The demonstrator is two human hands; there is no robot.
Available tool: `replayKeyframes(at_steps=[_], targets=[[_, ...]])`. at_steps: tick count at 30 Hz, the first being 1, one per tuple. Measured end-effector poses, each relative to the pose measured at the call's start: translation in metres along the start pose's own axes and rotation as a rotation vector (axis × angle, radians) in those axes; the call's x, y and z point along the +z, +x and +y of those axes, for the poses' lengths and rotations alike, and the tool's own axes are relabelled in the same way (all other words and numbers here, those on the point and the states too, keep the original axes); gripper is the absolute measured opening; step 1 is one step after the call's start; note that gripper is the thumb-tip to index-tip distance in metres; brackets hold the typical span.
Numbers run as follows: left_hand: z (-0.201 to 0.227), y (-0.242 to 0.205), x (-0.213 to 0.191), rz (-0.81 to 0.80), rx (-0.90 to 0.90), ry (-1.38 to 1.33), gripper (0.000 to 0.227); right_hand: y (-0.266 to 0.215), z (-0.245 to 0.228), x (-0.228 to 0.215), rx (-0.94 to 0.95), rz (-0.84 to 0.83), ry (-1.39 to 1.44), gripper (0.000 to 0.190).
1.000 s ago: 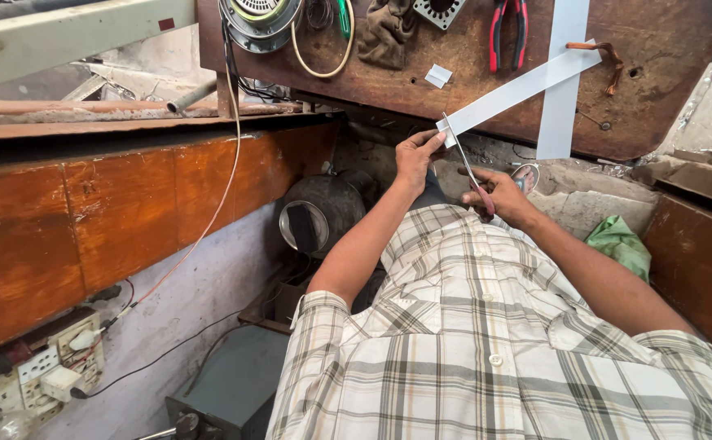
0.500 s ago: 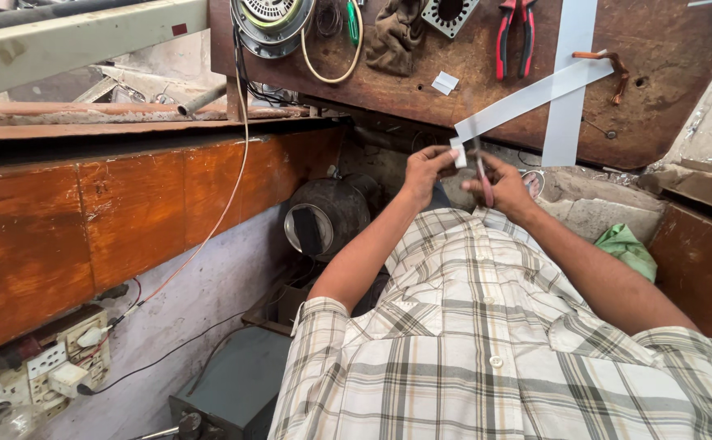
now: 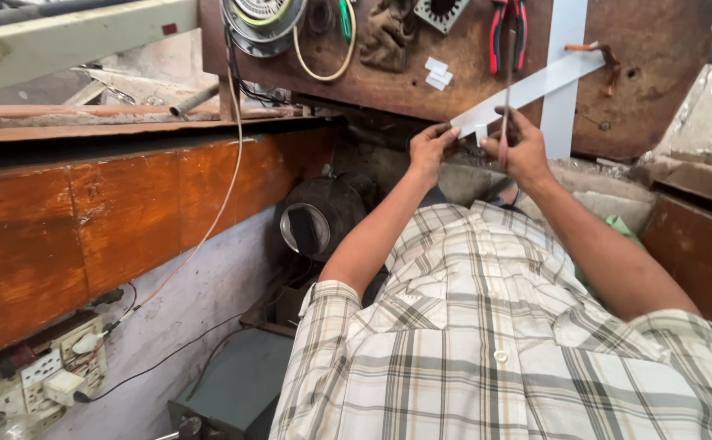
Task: The person cuts a white strip of material into small rectangular pieces using scissors and places them into the slots of a square metal component. The person repeatedly cuts and inserts the pieces, working at a cluttered workbench.
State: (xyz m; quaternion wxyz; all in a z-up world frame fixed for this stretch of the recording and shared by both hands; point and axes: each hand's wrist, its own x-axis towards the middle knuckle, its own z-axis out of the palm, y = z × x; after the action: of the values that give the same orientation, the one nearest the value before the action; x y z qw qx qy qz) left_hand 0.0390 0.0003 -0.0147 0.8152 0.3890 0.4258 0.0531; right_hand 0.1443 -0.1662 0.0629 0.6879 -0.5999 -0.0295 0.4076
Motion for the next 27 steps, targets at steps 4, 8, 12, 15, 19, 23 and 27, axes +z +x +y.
replayKeyframes(at_steps=[4, 8, 12, 15, 19, 23, 27], targets=[[0.002, -0.004, -0.004, -0.054, 0.067, -0.025, 0.032, 0.017, -0.003, 0.001, -0.058, -0.078, -0.126, 0.066], [0.009, -0.023, -0.009, -0.058, 0.142, 0.071, 0.028, 0.016, -0.003, 0.011, 0.016, -0.082, -0.187, 0.067], [0.017, -0.021, -0.006, -0.035, 0.194, 0.131, 0.027, 0.018, -0.011, 0.025, -0.010, -0.066, -0.299, 0.066], [-0.004, -0.031, -0.014, 0.023, 0.233, 0.268, 0.027, -0.009, -0.004, 0.022, -0.219, -0.028, -0.532, 0.064], [0.013, -0.007, -0.012, 0.001, 0.203, 0.140, 0.029, -0.040, -0.015, -0.002, 0.085, 0.032, -0.482, 0.090], [0.006, -0.011, -0.021, -0.006, 0.151, 0.088, 0.031, -0.079, 0.010, -0.039, 0.331, -0.177, -0.575, 0.088], [0.008, -0.006, -0.019, -0.015, 0.124, 0.069, 0.031, -0.075, 0.029, -0.043, 0.446, -0.230, -0.447, 0.084]])
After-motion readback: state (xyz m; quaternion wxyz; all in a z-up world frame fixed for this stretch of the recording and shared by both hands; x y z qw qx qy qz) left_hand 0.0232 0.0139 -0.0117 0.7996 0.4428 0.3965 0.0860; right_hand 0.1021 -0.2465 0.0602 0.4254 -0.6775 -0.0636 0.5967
